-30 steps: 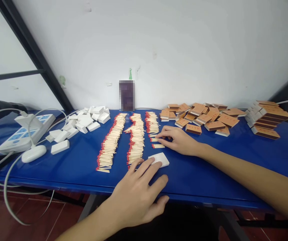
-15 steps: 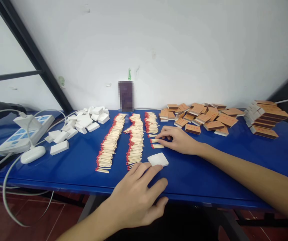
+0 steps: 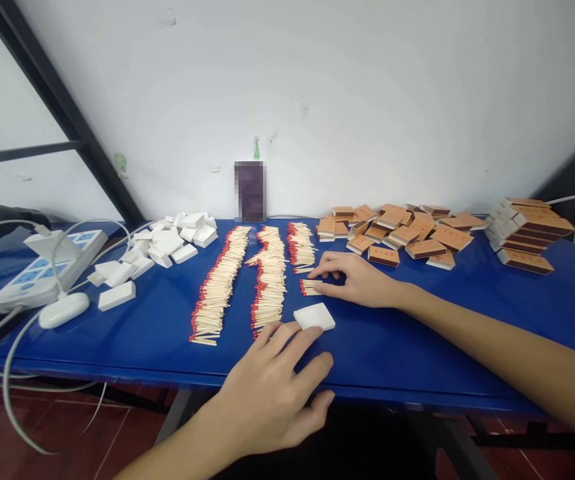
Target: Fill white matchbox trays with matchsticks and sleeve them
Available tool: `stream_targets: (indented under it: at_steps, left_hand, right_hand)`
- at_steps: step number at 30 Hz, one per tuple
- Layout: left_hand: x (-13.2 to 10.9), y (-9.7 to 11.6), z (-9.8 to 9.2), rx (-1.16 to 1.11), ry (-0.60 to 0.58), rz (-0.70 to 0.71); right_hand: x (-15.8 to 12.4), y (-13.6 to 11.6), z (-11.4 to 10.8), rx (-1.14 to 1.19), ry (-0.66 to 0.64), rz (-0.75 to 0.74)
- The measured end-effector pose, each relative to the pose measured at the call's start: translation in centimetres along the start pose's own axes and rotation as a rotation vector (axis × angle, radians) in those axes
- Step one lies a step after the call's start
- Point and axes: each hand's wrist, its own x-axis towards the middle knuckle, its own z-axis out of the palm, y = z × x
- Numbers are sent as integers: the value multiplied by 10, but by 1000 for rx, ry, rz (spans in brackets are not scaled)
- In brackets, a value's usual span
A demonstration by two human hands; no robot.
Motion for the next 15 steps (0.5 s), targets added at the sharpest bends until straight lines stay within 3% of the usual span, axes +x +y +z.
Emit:
stream_targets:
  at_steps: [15]
  left_hand:
    - [0,-1,1,4,-13,-4]
  right_hand:
    - [1,-4,-3,56,-80,43]
